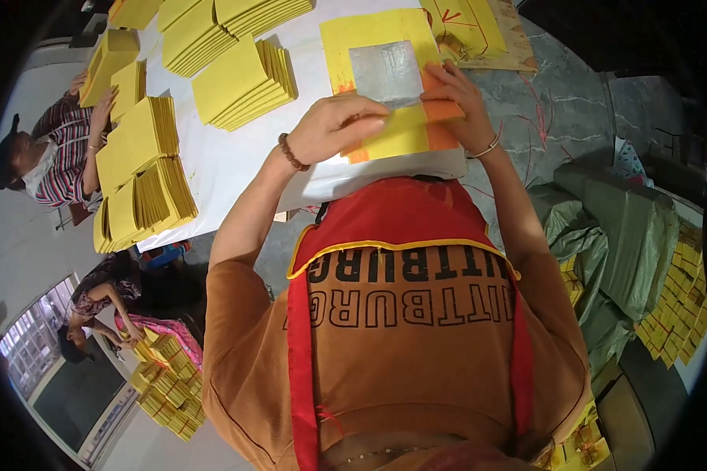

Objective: Folding and stacking yellow sheets of paper with silver foil centers.

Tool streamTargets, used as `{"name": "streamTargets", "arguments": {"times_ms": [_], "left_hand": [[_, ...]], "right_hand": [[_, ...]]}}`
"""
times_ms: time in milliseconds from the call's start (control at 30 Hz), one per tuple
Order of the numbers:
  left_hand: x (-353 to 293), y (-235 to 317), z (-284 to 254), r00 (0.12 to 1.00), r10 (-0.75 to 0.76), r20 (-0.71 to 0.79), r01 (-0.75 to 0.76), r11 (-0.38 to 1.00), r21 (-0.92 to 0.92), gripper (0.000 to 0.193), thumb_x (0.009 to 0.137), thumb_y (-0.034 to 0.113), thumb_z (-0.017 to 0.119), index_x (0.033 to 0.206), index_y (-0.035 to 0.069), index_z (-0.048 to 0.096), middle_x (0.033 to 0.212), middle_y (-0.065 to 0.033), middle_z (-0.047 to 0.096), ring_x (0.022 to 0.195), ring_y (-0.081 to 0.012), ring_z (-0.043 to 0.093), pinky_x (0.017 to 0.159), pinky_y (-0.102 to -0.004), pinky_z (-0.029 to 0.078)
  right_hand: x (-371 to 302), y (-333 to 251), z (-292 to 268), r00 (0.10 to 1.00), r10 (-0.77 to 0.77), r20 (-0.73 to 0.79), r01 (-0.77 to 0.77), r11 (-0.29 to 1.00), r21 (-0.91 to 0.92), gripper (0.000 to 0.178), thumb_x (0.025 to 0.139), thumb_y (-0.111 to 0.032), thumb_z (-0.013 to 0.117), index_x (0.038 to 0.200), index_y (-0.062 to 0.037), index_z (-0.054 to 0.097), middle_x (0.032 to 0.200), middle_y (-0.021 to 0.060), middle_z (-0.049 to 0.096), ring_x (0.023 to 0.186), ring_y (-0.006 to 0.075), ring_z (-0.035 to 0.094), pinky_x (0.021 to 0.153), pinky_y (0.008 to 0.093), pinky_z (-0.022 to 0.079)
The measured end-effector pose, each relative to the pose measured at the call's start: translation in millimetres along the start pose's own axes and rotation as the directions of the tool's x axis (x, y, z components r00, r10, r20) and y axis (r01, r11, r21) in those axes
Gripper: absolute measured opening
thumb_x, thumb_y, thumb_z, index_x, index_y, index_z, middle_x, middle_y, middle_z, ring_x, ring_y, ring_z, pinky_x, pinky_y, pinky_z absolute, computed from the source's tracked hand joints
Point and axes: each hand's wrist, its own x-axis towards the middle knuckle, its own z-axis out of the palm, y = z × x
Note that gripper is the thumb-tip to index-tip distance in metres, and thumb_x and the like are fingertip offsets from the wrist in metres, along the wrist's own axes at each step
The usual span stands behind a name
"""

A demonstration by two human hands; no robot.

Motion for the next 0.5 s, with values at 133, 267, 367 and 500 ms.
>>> {"name": "streamTargets", "arguments": {"times_ms": [133,267,367,500], "left_hand": [[-9.7,0.2,-13.9,0.968,0.244,0.051,-0.249,0.927,0.282,0.052,0.074,0.030,0.070,0.119,0.009,0.054,0.117,-0.0107,0.054,0.107,-0.0271,0.048,0.091,-0.0372,0.039],[-8.1,-13.6,-8.5,0.960,0.281,0.002,-0.241,0.819,0.521,0.049,0.076,0.024,0.068,0.120,0.009,0.054,0.118,-0.0105,0.053,0.112,-0.0296,0.045,0.094,-0.0389,0.036],[-13.2,-20.4,-2.9,0.956,0.293,-0.027,-0.234,0.812,0.535,0.038,0.079,0.016,0.062,0.116,0.008,0.056,0.115,-0.0096,0.055,0.109,-0.0287,0.048,0.091,-0.0379,0.038],[-16.8,-15.3,-5.3,0.934,0.335,-0.123,-0.242,0.848,0.471,0.027,0.079,0.010,0.058,0.106,0.008,0.060,0.099,-0.0086,0.061,0.094,-0.0254,0.054,0.080,-0.0357,0.039]], "right_hand": [[4.4,4.1,8.4,0.995,-0.005,-0.103,0.033,0.962,0.272,0.034,0.064,-0.004,0.065,0.098,-0.0101,0.063,0.125,0.0066,0.054,0.123,0.0295,0.042,0.102,0.0384,0.030],[8.1,1.3,8.4,0.991,0.057,-0.118,-0.016,0.946,0.324,0.027,0.066,-0.005,0.067,0.093,-0.0091,0.065,0.121,0.0081,0.056,0.119,0.0307,0.046,0.100,0.0388,0.033],[10.6,-0.1,6.4,0.993,0.044,-0.108,-0.012,0.961,0.277,0.023,0.069,-0.009,0.068,0.093,-0.0092,0.066,0.120,0.0072,0.057,0.119,0.0309,0.046,0.100,0.0387,0.032],[6.8,-5.2,-2.5,0.993,-0.090,-0.071,0.099,0.984,0.148,0.020,0.075,-0.016,0.067,0.094,-0.0109,0.066,0.119,0.0036,0.058,0.120,0.0294,0.044,0.098,0.0387,0.033]]}}
